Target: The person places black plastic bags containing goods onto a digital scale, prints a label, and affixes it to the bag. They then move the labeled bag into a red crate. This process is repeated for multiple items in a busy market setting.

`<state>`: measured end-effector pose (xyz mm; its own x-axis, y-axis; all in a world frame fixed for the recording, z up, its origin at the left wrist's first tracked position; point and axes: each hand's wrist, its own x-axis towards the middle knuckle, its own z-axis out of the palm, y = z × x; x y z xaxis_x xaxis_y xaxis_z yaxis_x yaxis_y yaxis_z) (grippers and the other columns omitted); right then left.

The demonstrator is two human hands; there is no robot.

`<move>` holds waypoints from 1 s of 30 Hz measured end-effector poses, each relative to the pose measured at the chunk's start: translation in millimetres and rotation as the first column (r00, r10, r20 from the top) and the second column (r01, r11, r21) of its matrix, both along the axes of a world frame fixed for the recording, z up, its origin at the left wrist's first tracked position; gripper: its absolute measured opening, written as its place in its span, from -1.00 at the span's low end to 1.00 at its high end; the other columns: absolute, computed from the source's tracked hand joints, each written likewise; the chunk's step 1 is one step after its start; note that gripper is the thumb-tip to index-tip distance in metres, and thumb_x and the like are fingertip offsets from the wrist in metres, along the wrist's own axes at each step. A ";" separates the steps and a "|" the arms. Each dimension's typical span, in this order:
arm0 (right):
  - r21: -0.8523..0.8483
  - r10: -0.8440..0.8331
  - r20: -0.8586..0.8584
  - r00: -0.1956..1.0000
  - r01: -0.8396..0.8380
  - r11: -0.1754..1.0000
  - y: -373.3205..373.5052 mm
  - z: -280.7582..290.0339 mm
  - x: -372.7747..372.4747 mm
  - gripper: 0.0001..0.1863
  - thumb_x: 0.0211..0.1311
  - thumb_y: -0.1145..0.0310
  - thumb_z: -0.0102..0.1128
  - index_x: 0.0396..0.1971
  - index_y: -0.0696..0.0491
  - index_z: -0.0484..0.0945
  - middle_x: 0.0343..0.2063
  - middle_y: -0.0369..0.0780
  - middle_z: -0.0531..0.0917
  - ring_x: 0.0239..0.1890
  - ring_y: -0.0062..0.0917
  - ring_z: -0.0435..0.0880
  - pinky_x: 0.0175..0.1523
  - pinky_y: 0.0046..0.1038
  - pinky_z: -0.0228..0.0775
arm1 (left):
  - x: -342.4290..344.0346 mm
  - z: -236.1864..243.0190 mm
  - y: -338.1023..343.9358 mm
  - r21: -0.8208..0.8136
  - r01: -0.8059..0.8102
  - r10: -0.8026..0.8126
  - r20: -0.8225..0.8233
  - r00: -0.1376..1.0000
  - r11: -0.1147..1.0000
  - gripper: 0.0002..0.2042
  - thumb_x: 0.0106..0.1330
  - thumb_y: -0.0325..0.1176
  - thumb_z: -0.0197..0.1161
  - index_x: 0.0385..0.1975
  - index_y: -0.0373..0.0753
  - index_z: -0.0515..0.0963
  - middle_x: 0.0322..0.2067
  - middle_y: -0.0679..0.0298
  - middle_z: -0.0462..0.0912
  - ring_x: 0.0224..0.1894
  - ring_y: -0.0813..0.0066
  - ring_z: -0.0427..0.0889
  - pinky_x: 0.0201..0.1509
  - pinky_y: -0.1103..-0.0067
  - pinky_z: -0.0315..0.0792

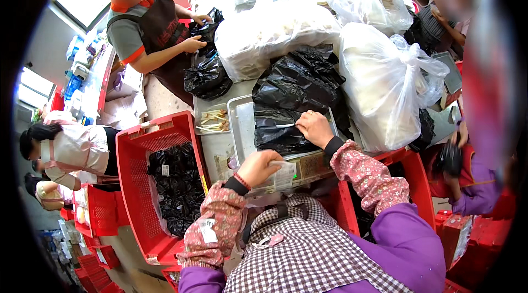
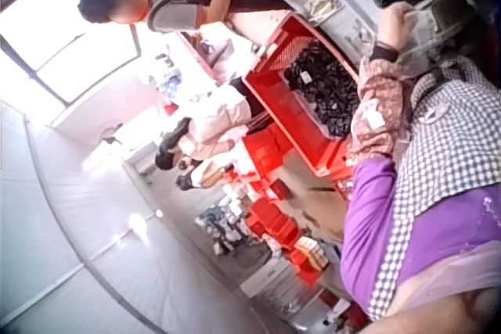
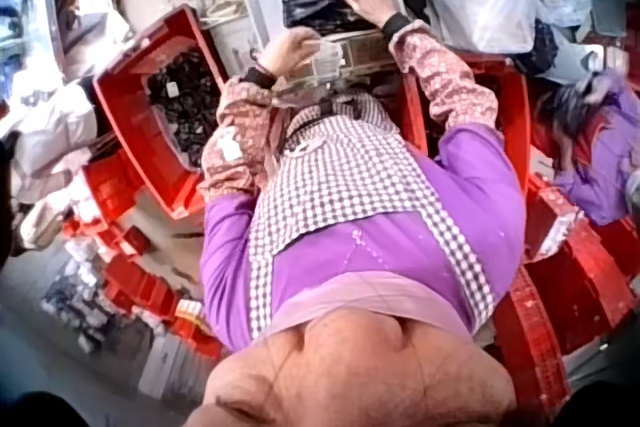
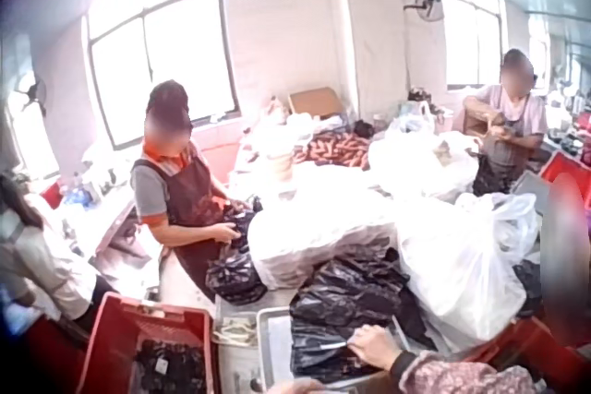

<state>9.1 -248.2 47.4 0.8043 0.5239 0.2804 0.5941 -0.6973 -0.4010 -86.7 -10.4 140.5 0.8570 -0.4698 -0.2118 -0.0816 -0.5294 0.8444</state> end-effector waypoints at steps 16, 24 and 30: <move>0.296 -0.524 0.243 0.816 0.452 0.841 -11.7 59.6 87.1 -0.89 0.09 0.39 0.15 -0.45 0.11 0.58 -0.43 -0.14 0.60 -0.35 -0.28 0.59 -0.21 -0.30 0.42 | 96.2 -50.5 -1.7 -0.063 -0.241 0.248 0.139 0.959 0.969 -0.70 0.26 -0.18 0.22 -0.48 -0.35 0.56 -0.70 0.16 0.43 -0.63 0.44 0.37 -0.49 0.46 0.31; 0.282 0.200 -0.264 0.944 -0.123 0.952 26.1 -41.2 -2.4 -0.74 0.27 0.29 -0.08 -0.21 0.13 0.49 -0.27 -0.01 0.59 -0.20 -0.10 0.56 -0.11 -0.18 0.40 | 112.5 -141.4 -0.2 0.404 -0.084 0.028 0.144 0.989 0.911 -0.59 0.21 0.02 0.18 -0.49 -0.30 0.61 -0.48 -0.03 0.62 -0.40 0.01 0.59 -0.30 0.27 0.44; -0.119 0.198 -0.115 0.974 -0.211 0.970 37.0 -52.2 -10.9 -0.49 -0.02 0.34 0.13 0.02 0.12 0.44 0.19 -0.18 0.39 0.30 -0.29 0.26 0.26 -0.23 0.15 | 113.8 -140.2 37.1 -0.012 -0.188 0.185 -0.137 0.973 0.982 -0.90 0.17 -0.48 0.25 -0.49 -0.31 0.47 -0.63 0.37 0.50 -0.61 0.65 0.42 -0.53 0.67 0.33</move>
